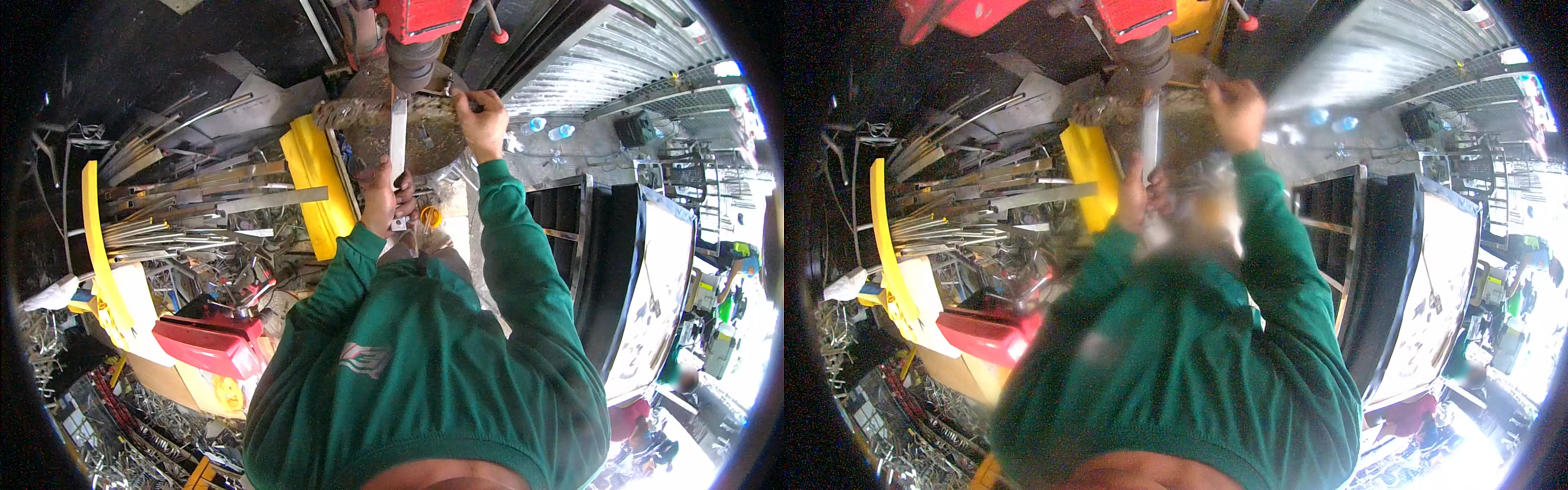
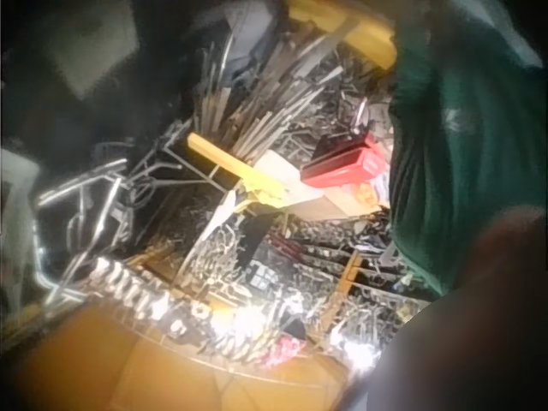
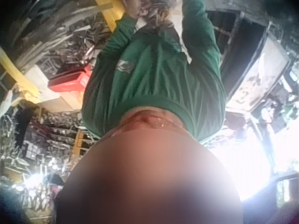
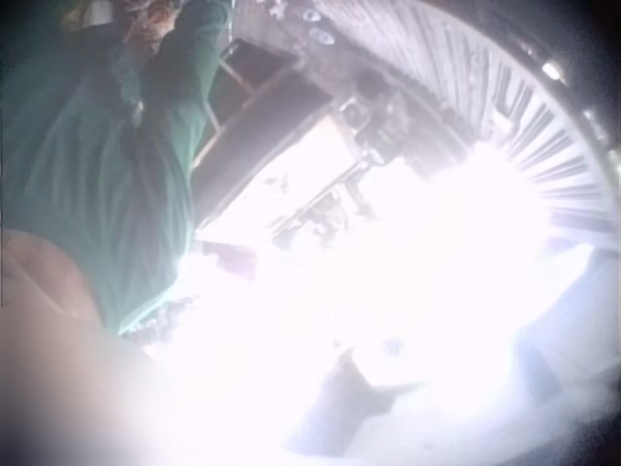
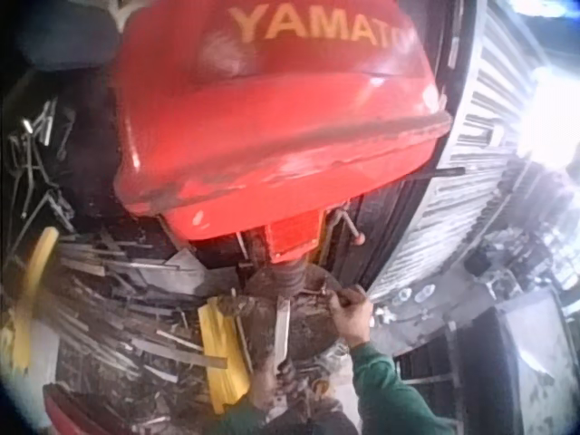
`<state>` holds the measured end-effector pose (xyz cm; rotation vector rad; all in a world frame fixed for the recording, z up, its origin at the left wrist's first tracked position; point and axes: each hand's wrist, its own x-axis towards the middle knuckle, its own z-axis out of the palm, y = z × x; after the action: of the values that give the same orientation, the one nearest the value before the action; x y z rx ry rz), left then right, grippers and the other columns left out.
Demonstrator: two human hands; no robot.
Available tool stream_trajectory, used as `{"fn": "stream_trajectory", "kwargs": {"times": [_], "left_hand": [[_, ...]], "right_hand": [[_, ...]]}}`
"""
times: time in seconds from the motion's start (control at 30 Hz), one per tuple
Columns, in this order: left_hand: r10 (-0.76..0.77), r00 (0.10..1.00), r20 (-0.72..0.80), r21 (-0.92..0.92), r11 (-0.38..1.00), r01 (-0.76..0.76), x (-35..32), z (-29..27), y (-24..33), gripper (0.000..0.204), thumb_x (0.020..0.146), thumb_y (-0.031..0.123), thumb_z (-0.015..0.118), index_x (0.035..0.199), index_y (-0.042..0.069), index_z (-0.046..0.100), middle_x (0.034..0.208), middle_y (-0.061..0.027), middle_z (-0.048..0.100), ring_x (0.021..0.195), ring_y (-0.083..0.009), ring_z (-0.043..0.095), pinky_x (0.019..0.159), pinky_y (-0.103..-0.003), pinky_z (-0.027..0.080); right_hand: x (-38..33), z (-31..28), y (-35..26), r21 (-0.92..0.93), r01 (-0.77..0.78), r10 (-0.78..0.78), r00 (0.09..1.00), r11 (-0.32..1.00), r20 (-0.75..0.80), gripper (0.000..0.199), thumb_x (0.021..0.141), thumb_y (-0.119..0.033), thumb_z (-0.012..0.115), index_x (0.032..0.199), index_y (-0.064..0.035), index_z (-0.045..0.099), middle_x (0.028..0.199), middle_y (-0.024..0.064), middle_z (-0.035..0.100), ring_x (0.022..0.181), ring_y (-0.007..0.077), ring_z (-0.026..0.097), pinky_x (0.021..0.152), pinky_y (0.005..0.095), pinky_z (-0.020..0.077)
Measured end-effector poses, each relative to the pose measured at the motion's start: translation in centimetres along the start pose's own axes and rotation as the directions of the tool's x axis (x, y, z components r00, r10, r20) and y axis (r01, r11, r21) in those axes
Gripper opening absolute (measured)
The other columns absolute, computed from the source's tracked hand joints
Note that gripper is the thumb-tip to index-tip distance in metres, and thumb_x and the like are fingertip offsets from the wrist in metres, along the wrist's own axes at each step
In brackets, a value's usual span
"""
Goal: The person marks a metal bracket with a marker, then uses a drill press to create holes in the bracket. They inspect the bracket after drilling and hold it up for viewing.
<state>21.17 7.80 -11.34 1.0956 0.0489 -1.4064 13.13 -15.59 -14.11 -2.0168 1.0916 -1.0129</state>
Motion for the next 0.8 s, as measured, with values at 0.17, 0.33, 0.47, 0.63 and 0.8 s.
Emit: {"fn": "stream_trajectory", "kwargs": {"times": [0.17, 0.33, 0.47, 0.63, 0.8], "left_hand": [[-0.059, 0.994, 0.093, -0.061, 0.996, 0.065, 0.1, -0.7, 0.9, 0.063, 0.096, 0.073, 0.033, 0.076, 0.014, 0.042, 0.055, 0.0038, 0.027, 0.036, -0.0110, 0.027, 0.040, -0.034, 0.038], [-0.061, 0.996, 0.068, 0.063, 0.996, 0.057, 0.1, -0.3, 0.7, 0.056, 0.097, 0.069, 0.039, 0.080, 0.016, 0.047, 0.059, 0.0042, 0.035, 0.040, -0.0096, 0.031, 0.041, -0.031, 0.037], [-0.036, 0.994, 0.107, 0.055, 0.998, 0.031, 0.0, 0.4, -0.2, 0.056, 0.099, 0.068, 0.036, 0.081, 0.016, 0.047, 0.060, 0.0043, 0.035, 0.041, -0.0096, 0.030, 0.041, -0.029, 0.034], [-0.023, 0.995, 0.099, -0.005, 1.000, 0.024, 0.3, 1.0, -0.3, 0.059, 0.100, 0.067, 0.034, 0.078, 0.013, 0.047, 0.058, 0.0033, 0.032, 0.040, -0.0114, 0.030, 0.044, -0.033, 0.038], [-0.009, 1.000, -0.029, 0.030, 1.000, 0.010, -0.1, 1.6, -1.0, 0.053, 0.100, 0.065, 0.035, 0.083, 0.016, 0.047, 0.060, 0.0050, 0.032, 0.043, -0.0100, 0.031, 0.045, -0.032, 0.040]], "right_hand": [[0.7, -0.4, -0.4, -0.054, 0.010, -0.013, 0.999, 0.998, -0.046, 0.047, 0.081, -0.044, 0.078, 0.083, 0.0031, 0.074, 0.088, 0.0229, 0.070, 0.085, 0.0386, 0.068, 0.080, 0.0428, 0.0533], [1.0, -0.9, 0.3, -0.065, 0.049, -0.050, 0.999, 0.997, -0.012, 0.049, 0.080, -0.045, 0.079, 0.086, 0.0038, 0.073, 0.092, 0.0227, 0.072, 0.085, 0.0362, 0.069, 0.081, 0.0422, 0.0535], [0.6, -0.7, 2.9, 0.033, 0.006, -0.006, 1.000, 0.999, -0.005, 0.053, 0.082, -0.046, 0.078, 0.094, 0.0059, 0.072, 0.092, 0.0215, 0.073, 0.088, 0.0309, 0.070, 0.081, 0.0423, 0.0536], [2.7, -3.8, -3.3, 0.225, -0.194, 0.224, 0.967, 0.955, -0.118, 0.040, 0.090, -0.038, 0.073, 0.103, -0.0004, 0.073, 0.090, 0.0069, 0.071, 0.080, 0.0168, 0.064, 0.073, 0.0329, 0.0500], [10.0, -17.7, -16.1, 0.754, 0.383, 0.008, 0.889, 0.533, -0.458, 0.047, 0.106, -0.036, 0.036, 0.120, 0.0015, 0.059, 0.107, 0.0206, 0.069, 0.104, 0.0367, 0.065, 0.097, 0.0504, 0.0508]]}}
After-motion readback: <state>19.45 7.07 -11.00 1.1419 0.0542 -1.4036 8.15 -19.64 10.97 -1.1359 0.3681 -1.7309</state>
